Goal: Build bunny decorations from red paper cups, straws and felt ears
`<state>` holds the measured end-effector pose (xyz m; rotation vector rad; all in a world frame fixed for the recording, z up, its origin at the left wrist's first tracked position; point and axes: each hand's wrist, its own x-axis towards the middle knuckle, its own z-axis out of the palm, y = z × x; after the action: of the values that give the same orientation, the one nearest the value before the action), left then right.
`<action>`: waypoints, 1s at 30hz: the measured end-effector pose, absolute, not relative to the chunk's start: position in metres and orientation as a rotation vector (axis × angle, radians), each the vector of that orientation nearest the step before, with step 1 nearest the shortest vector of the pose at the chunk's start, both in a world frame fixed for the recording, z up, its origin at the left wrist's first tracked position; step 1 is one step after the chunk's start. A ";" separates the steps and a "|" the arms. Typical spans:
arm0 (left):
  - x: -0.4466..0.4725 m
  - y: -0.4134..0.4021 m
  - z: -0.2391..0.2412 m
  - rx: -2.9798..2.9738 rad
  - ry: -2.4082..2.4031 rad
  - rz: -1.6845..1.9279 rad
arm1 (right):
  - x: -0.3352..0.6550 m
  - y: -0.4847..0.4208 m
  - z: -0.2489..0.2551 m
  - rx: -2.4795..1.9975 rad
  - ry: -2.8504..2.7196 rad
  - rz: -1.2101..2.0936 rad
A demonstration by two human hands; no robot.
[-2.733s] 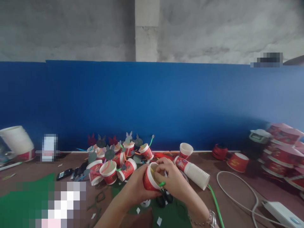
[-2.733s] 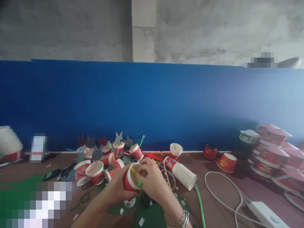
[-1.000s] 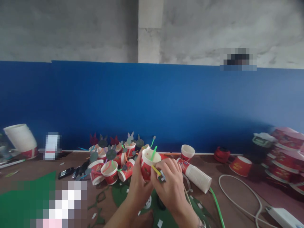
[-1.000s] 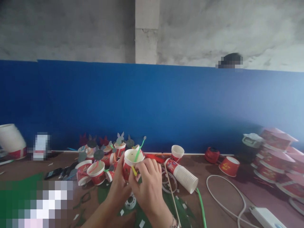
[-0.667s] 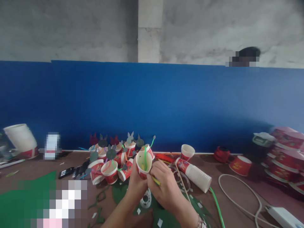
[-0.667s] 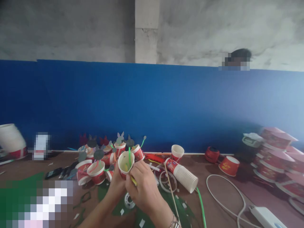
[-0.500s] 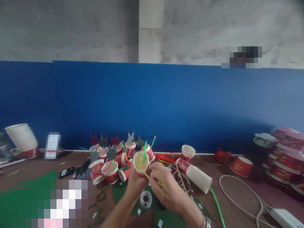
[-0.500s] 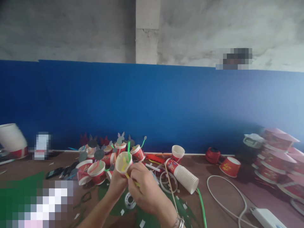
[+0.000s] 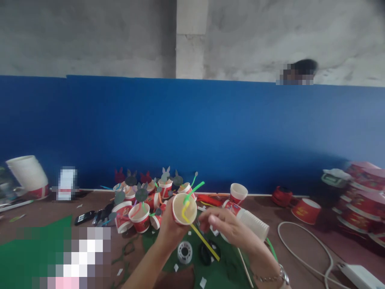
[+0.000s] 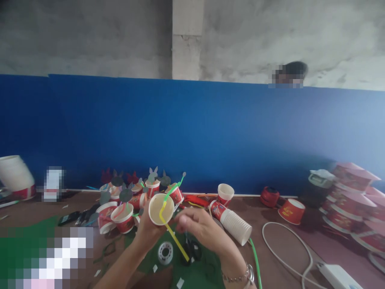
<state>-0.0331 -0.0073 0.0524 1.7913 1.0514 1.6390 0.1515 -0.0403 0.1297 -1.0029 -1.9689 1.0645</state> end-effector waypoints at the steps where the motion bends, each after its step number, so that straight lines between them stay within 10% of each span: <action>1: -0.032 -0.008 0.052 1.822 1.044 1.634 | 0.149 -0.037 0.126 -1.066 -1.862 0.983; 12: -0.030 -0.011 0.041 2.158 1.127 1.569 | 0.110 -0.044 0.110 -1.322 -1.806 0.205; 30: -0.023 -0.015 0.040 1.826 0.944 1.451 | 0.128 -0.035 0.118 -1.169 -1.486 0.656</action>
<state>-0.0228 -0.0152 0.0396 1.8262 0.9440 1.4509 0.1284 -0.0351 0.1178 -1.1693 -1.4856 0.6560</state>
